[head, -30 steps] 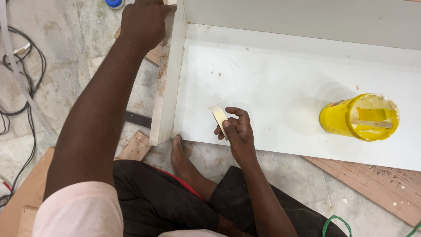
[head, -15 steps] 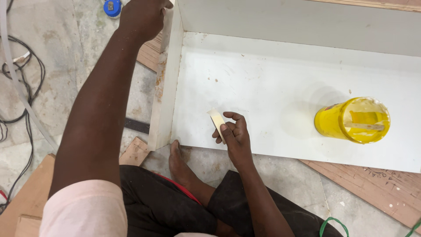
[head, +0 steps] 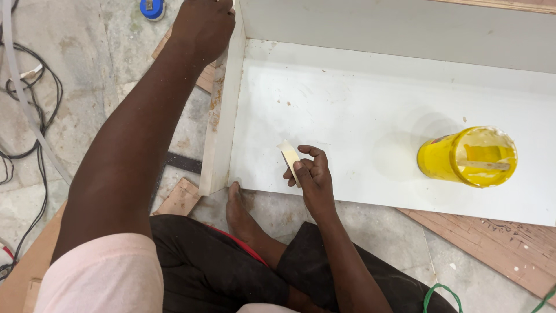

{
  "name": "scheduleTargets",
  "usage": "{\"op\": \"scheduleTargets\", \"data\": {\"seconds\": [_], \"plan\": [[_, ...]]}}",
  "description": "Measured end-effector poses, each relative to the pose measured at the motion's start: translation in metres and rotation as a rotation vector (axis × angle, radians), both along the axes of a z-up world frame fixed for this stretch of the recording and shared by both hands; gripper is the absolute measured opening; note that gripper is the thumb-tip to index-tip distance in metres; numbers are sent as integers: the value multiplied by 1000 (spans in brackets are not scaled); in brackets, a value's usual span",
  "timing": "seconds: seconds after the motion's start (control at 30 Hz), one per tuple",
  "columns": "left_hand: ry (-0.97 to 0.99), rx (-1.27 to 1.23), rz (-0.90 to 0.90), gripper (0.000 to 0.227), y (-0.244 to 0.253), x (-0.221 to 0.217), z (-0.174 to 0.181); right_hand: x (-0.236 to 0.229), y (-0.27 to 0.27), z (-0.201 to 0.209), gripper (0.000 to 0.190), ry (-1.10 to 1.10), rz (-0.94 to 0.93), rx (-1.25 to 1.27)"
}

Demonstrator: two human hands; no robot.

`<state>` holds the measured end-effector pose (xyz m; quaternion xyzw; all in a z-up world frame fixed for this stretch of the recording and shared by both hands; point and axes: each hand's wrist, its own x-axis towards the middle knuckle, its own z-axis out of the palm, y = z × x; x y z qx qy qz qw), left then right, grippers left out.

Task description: The person sits on the floor and applies masking tape to the edge of a white wooden panel. They repeatedly smooth the tape along the edge and tear off pieces from a roll to cover the seam.

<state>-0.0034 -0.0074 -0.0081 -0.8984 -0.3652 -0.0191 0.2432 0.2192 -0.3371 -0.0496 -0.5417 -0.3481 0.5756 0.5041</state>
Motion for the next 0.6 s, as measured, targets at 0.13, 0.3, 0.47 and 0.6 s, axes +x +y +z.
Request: {"op": "scheduleTargets", "data": {"seconds": [0.13,0.3,0.47,0.6], "plan": [[-55,23,2,25,-5,-1,5,3,-1,0,47,-3,-9,10],[-728,-301,112,18,-24,-24,23,15,12,11,56,-53,-24,41],[-1080,-903,179,39,-61,-13,35,25,80,30,64,-115,45,224],[-1069,-1108,342,45,-80,9,53,14,154,48,60,-39,180,316]]}}
